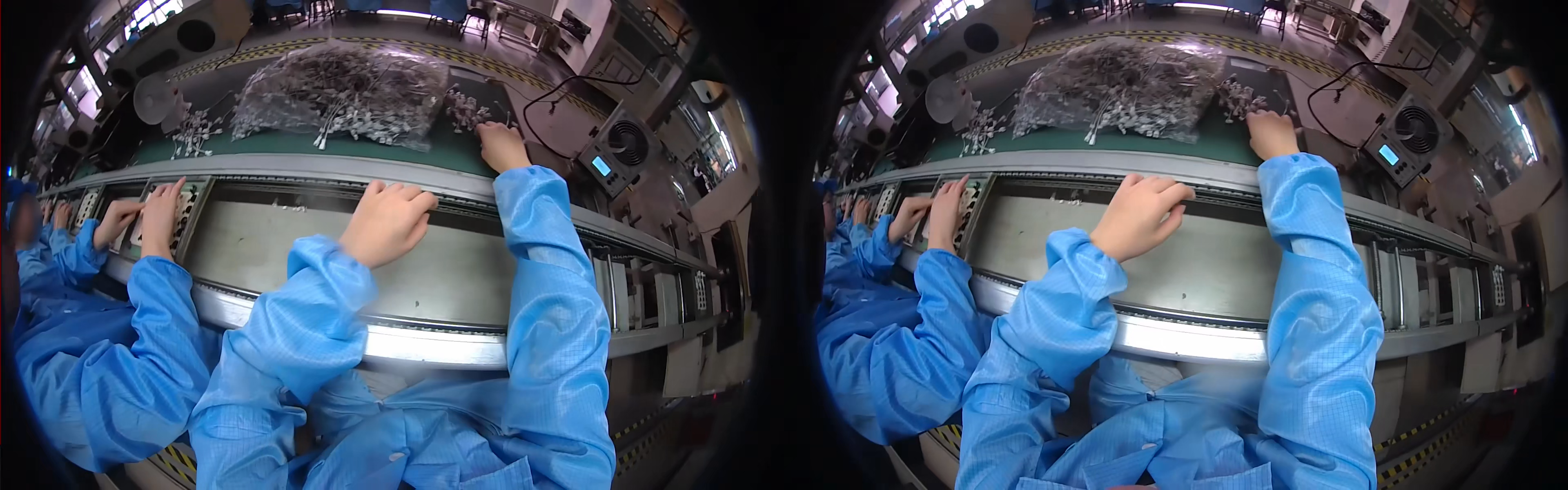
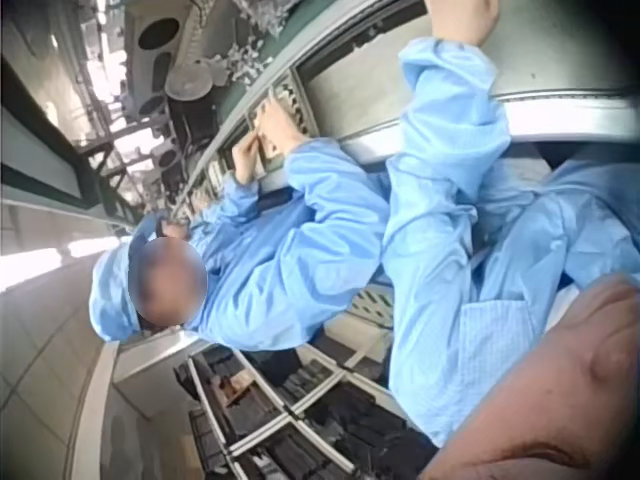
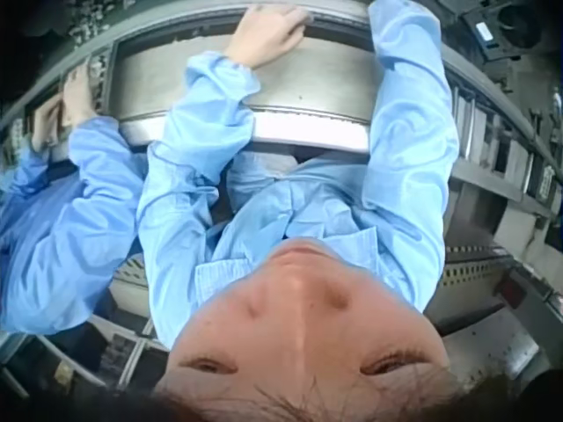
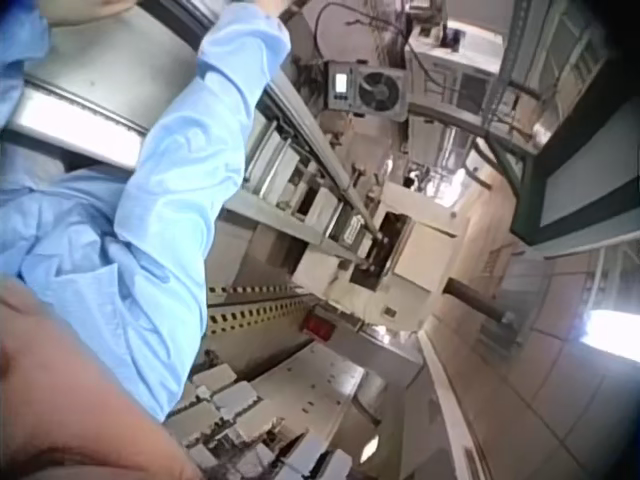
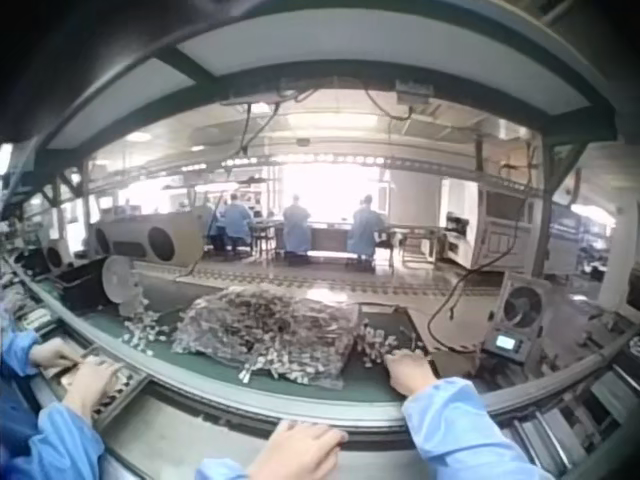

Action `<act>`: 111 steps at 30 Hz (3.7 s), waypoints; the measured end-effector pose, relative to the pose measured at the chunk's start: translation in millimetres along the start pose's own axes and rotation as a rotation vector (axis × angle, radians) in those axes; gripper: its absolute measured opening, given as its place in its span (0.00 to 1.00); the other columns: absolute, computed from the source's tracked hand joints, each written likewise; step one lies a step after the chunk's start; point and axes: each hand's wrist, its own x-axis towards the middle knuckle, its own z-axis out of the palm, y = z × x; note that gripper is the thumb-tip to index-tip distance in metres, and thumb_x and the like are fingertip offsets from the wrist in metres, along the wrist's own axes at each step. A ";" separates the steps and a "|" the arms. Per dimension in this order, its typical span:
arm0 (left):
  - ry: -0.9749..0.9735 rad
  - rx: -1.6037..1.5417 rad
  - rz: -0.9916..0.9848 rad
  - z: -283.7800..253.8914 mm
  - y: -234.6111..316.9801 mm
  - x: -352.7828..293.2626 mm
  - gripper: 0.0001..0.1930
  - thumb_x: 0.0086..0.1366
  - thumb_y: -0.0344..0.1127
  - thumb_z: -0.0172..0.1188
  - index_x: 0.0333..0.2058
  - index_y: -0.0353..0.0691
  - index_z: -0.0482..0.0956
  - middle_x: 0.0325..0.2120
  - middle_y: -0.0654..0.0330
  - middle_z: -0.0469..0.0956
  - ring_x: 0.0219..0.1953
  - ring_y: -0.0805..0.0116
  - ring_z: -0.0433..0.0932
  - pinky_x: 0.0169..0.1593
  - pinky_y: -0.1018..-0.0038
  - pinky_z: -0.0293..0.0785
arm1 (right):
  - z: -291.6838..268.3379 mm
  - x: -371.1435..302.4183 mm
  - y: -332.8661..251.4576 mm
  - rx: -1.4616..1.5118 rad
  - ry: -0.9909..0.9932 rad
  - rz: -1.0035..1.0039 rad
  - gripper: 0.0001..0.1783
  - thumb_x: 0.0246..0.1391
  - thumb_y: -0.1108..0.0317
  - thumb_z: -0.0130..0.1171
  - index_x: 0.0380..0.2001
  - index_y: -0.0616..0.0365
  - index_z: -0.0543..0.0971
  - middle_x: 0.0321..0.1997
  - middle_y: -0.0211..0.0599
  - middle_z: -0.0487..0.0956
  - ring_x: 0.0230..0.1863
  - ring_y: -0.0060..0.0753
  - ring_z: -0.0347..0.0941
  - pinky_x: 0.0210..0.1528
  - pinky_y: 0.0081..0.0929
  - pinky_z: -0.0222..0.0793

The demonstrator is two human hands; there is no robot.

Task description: Placing small components into specified slots on printed circuit board assemblies on an assembly line.

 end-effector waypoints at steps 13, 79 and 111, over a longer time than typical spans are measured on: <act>0.296 -0.228 -0.143 20.6 17.3 -0.5 0.15 0.63 0.33 0.61 0.49 0.44 0.77 0.38 0.58 0.80 0.45 0.56 0.79 0.50 0.58 0.68 | -98.4 -42.2 -15.7 1.530 0.181 0.056 0.14 0.63 0.74 0.60 0.50 0.65 0.82 0.39 0.34 0.84 0.43 0.26 0.81 0.48 0.25 0.76; 0.188 -1.233 -0.132 -197.6 -90.7 -106.3 0.11 0.76 0.35 0.51 0.38 0.35 0.77 0.18 0.60 0.72 0.20 0.74 0.71 0.27 0.73 0.65 | -62.3 178.3 -169.8 0.155 -0.172 0.231 0.44 0.59 0.33 0.57 0.66 0.54 0.69 0.62 0.62 0.74 0.65 0.63 0.71 0.65 0.49 0.68; -0.501 0.006 -0.627 -251.6 -142.1 -135.0 0.18 0.69 0.42 0.48 0.38 0.37 0.85 0.37 0.43 0.84 0.43 0.35 0.80 0.56 0.48 0.73 | -218.1 -65.2 -246.8 0.666 0.161 -0.297 0.13 0.61 0.74 0.57 0.49 0.56 0.81 0.60 0.45 0.74 0.60 0.50 0.71 0.61 0.40 0.69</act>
